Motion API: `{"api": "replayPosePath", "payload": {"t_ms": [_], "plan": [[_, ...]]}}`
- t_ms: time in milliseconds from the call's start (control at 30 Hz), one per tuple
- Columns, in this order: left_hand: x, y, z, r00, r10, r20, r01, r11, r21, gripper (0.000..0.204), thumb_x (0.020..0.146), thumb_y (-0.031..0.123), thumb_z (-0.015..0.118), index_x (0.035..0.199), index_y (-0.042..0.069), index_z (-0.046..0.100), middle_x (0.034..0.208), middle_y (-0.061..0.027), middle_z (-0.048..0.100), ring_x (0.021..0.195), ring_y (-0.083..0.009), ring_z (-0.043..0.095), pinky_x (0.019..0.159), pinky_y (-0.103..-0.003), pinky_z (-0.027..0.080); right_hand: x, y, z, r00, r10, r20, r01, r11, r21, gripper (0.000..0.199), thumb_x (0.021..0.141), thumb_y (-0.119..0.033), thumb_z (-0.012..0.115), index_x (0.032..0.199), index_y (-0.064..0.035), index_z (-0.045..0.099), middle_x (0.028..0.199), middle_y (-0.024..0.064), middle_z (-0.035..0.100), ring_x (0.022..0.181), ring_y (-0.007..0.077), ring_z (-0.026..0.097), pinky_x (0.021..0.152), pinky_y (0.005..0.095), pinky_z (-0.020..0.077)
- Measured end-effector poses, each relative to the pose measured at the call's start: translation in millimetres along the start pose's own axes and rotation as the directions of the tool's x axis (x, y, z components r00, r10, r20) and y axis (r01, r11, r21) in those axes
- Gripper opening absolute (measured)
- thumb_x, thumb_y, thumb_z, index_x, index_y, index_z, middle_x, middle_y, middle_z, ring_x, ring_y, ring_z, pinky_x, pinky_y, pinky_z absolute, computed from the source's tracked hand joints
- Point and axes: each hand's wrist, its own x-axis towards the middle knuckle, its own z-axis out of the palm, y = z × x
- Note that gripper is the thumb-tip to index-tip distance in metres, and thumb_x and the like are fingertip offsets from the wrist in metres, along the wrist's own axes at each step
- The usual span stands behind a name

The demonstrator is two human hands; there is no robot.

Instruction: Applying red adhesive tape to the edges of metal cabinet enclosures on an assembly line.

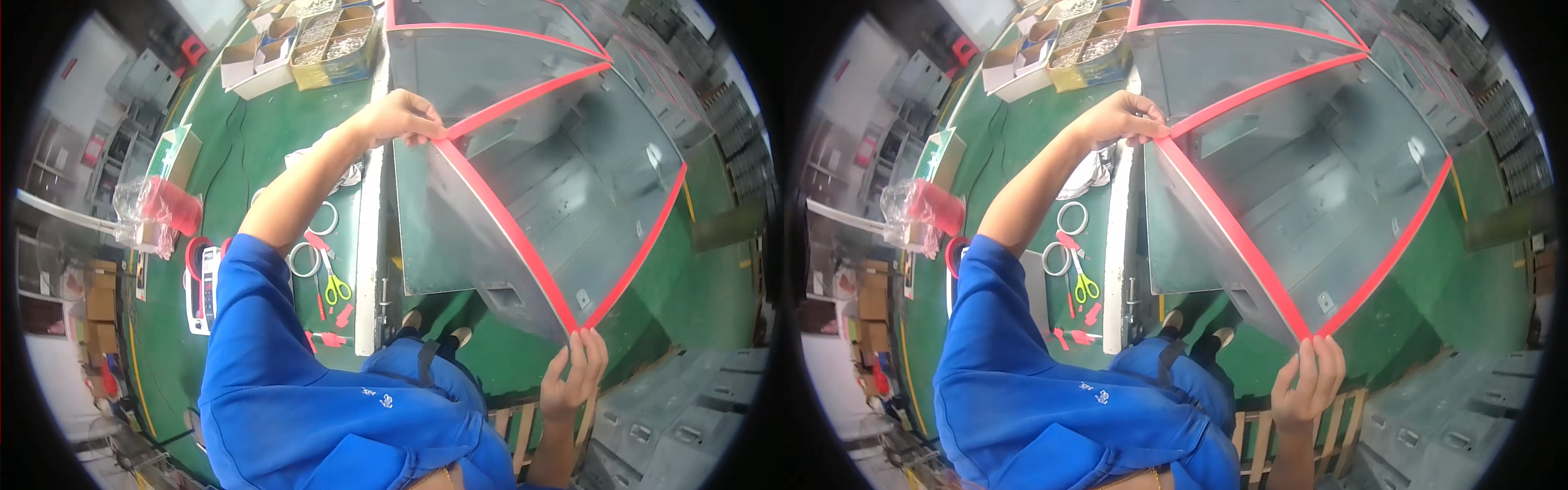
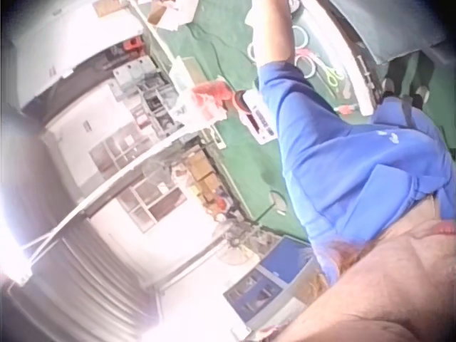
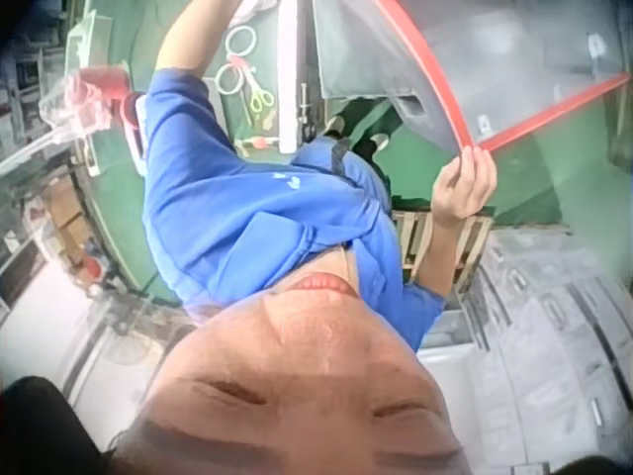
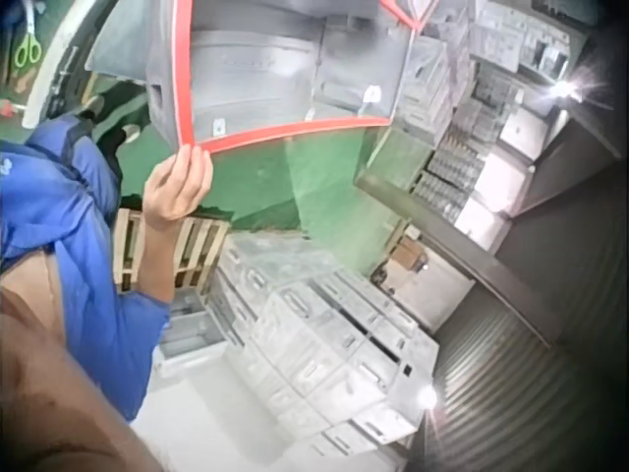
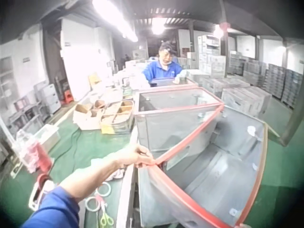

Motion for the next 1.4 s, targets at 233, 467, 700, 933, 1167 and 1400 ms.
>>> {"api": "replayPosePath", "payload": {"t_ms": [233,467,700,933,1167,1400], "plan": [[-0.7,2.4,0.7,1.000,-0.003,-0.005,0.002,1.000,-0.025,0.013,0.069,0.013,0.073,0.072,0.004,0.064,0.063,-0.0002,0.058,0.050,-0.0064,0.049,0.044,-0.020,0.034,-5.3,0.4,4.1,1.000,0.015,0.014,-0.015,0.999,-0.040,0.025,0.075,0.011,0.051,0.100,0.0073,0.054,0.101,0.0177,0.052,0.094,0.0346,0.053,0.078,0.0425,0.0476],[-0.1,-0.9,-1.8,1.000,0.021,0.021,-0.020,0.999,-0.046,0.013,0.067,0.013,0.073,0.073,0.004,0.065,0.063,-0.0011,0.058,0.053,-0.0070,0.051,0.047,-0.020,0.037,-7.5,0.0,6.3,1.000,0.021,0.007,-0.021,0.998,-0.057,0.025,0.076,0.011,0.050,0.100,0.0074,0.054,0.102,0.0176,0.052,0.095,0.0341,0.053,0.079,0.0423,0.0478],[1.7,-3.7,-4.5,0.998,0.016,0.057,-0.013,0.998,-0.054,0.012,0.070,0.012,0.072,0.073,0.004,0.065,0.070,0.0003,0.059,0.053,-0.0059,0.051,0.043,-0.019,0.036,-1.7,-1.0,3.7,0.999,0.035,0.011,-0.035,0.999,-0.028,0.023,0.074,0.012,0.050,0.096,0.0077,0.056,0.096,0.0174,0.053,0.091,0.0336,0.054,0.077,0.0409,0.0478],[2.8,-1.7,-7.8,0.997,0.021,0.073,-0.022,1.000,0.004,0.012,0.071,0.013,0.070,0.074,0.003,0.065,0.073,-0.0008,0.060,0.056,-0.0068,0.054,0.044,-0.020,0.039,5.2,-1.0,0.5,1.000,0.024,0.009,-0.024,0.999,-0.043,0.022,0.071,0.011,0.052,0.092,0.0072,0.058,0.090,0.0170,0.056,0.085,0.0326,0.056,0.072,0.0392,0.0469],[2.0,2.7,-8.2,0.996,0.072,0.055,-0.079,0.985,0.155,0.014,0.070,0.015,0.070,0.077,0.004,0.067,0.076,-0.0009,0.062,0.059,-0.0080,0.055,0.044,-0.021,0.041,7.1,0.2,-0.6,1.000,0.014,0.016,-0.014,0.999,-0.029,0.021,0.071,0.012,0.053,0.090,0.0065,0.058,0.089,0.0162,0.056,0.084,0.0321,0.056,0.071,0.0393,0.0465],[0.5,7.5,-7.1,0.995,0.091,0.051,-0.100,0.970,0.223,0.014,0.070,0.018,0.070,0.077,0.005,0.068,0.068,-0.0019,0.062,0.058,-0.0081,0.055,0.048,-0.022,0.043,8.2,0.4,-1.6,1.000,0.013,0.021,-0.012,1.000,-0.019,0.022,0.070,0.014,0.053,0.091,0.0066,0.058,0.090,0.0162,0.056,0.084,0.0320,0.055,0.070,0.0381,0.0470]]}}
